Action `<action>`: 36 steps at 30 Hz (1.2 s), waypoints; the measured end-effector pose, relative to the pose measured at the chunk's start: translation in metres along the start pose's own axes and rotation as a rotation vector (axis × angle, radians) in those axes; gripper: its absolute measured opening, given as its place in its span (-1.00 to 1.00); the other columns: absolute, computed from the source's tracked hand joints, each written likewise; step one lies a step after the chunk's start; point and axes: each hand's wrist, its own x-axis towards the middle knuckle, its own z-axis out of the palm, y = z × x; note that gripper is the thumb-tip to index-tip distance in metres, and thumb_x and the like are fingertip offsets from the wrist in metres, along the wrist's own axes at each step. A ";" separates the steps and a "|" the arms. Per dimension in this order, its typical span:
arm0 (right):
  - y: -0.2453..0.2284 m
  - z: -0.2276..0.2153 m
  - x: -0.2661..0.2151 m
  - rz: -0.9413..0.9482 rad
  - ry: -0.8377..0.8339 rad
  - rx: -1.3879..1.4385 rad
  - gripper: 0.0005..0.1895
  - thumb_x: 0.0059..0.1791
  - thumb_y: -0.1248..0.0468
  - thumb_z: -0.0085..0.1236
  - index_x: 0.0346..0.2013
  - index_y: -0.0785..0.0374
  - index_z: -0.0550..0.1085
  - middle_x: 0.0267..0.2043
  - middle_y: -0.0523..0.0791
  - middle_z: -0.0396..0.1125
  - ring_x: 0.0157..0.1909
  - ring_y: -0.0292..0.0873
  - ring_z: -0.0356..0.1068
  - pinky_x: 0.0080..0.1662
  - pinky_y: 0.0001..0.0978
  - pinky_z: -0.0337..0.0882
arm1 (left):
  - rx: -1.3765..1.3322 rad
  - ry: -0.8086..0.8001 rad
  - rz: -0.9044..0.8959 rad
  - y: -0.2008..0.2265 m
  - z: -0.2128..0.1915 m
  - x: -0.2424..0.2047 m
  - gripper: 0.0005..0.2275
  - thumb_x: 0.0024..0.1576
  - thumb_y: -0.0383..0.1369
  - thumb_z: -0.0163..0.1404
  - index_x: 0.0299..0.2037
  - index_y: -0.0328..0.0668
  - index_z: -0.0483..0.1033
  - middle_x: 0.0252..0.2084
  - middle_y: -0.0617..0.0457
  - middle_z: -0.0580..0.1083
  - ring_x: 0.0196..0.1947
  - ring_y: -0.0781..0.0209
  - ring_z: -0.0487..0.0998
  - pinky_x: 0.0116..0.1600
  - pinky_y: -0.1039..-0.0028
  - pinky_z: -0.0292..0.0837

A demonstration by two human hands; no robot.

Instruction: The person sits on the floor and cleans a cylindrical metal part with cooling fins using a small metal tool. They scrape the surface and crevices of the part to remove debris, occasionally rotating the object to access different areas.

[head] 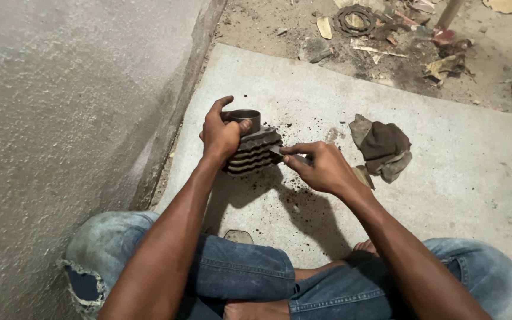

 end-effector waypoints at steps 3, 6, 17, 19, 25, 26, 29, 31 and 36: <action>-0.001 -0.002 0.004 -0.021 -0.018 -0.042 -0.68 0.01 0.03 0.14 0.03 -0.11 0.60 -0.05 -0.06 0.55 -0.16 -0.11 0.55 -0.17 -0.06 0.55 | 0.020 0.015 0.045 -0.003 0.001 0.003 -0.34 -0.04 -0.45 0.20 0.34 0.09 0.31 0.02 -0.07 0.57 -0.07 0.07 0.68 0.07 0.24 0.59; -0.001 -0.007 0.011 -0.086 -0.030 -0.068 -0.70 -0.01 0.06 0.15 0.00 -0.05 0.61 -0.12 -0.08 0.57 -0.40 -0.20 0.52 -0.34 -0.18 0.53 | 0.120 0.074 0.185 -0.008 0.004 0.003 -0.37 -0.05 -0.46 0.28 0.29 0.03 0.37 -0.02 -0.10 0.62 -0.02 0.08 0.63 0.13 0.22 0.43; 0.002 -0.001 0.007 0.046 -0.071 -0.090 -0.70 0.08 0.06 0.04 0.05 -0.07 0.59 -0.33 0.00 0.62 -0.61 -0.14 0.15 -0.50 -0.19 0.23 | 0.133 0.049 0.129 -0.001 0.015 -0.004 -0.33 -0.12 -0.42 0.26 0.28 0.12 0.36 -0.03 -0.07 0.59 -0.05 0.06 0.64 0.11 0.17 0.52; 0.014 0.012 0.012 -0.036 -0.003 -0.050 -0.70 0.05 0.07 0.10 0.03 -0.01 0.60 -0.23 -0.02 0.59 -0.57 -0.19 0.34 -0.46 -0.23 0.37 | 0.143 0.070 0.147 -0.002 0.017 -0.002 -0.34 -0.12 -0.39 0.27 0.27 0.12 0.38 -0.06 -0.07 0.61 -0.05 0.05 0.64 0.19 0.13 0.43; 0.035 0.047 0.030 -0.293 0.232 0.125 -0.72 0.07 0.13 0.15 0.04 0.04 0.61 -0.03 -0.05 0.55 -0.29 -0.25 0.50 -0.28 -0.25 0.49 | 0.268 0.146 0.257 -0.003 0.019 -0.003 -0.40 -0.11 -0.33 0.34 0.20 0.03 0.44 -0.09 -0.09 0.63 -0.01 0.01 0.59 0.34 0.04 0.15; 0.031 0.046 0.027 -0.360 0.287 0.134 -0.73 0.09 0.13 0.16 0.04 0.06 0.62 -0.04 -0.04 0.57 -0.23 -0.22 0.51 -0.21 -0.24 0.47 | 0.256 0.152 0.235 0.000 0.018 -0.003 -0.40 -0.12 -0.34 0.33 0.20 0.03 0.44 -0.08 -0.08 0.64 -0.01 0.03 0.60 0.33 0.06 0.17; 0.005 0.029 0.023 0.085 0.095 0.146 -0.72 0.11 0.11 0.06 0.05 0.05 0.58 0.15 -0.21 0.52 -0.34 0.34 0.40 -0.27 0.05 0.44 | 0.075 0.098 -0.018 0.012 0.017 0.002 -0.36 -0.07 -0.37 0.20 0.30 0.13 0.33 -0.01 -0.03 0.59 -0.12 0.04 0.67 0.10 0.07 0.46; -0.009 0.019 0.022 0.170 0.039 0.124 -0.71 0.11 0.11 0.05 0.11 -0.04 0.54 0.07 -0.14 0.54 -0.29 0.32 0.41 -0.22 0.03 0.49 | 0.012 0.064 -0.120 0.017 0.012 0.004 -0.34 -0.05 -0.38 0.14 0.34 0.15 0.28 0.03 -0.02 0.56 -0.16 0.05 0.70 0.00 0.11 0.58; -0.010 0.018 0.034 -0.001 0.089 0.121 -0.71 0.01 0.11 0.14 0.01 -0.02 0.61 0.11 -0.08 0.47 -0.15 -0.28 0.44 -0.23 -0.25 0.49 | 0.116 0.053 -0.005 0.019 0.003 0.006 -0.35 -0.06 -0.40 0.23 0.31 0.07 0.33 0.01 -0.04 0.58 -0.08 0.12 0.63 0.13 0.20 0.46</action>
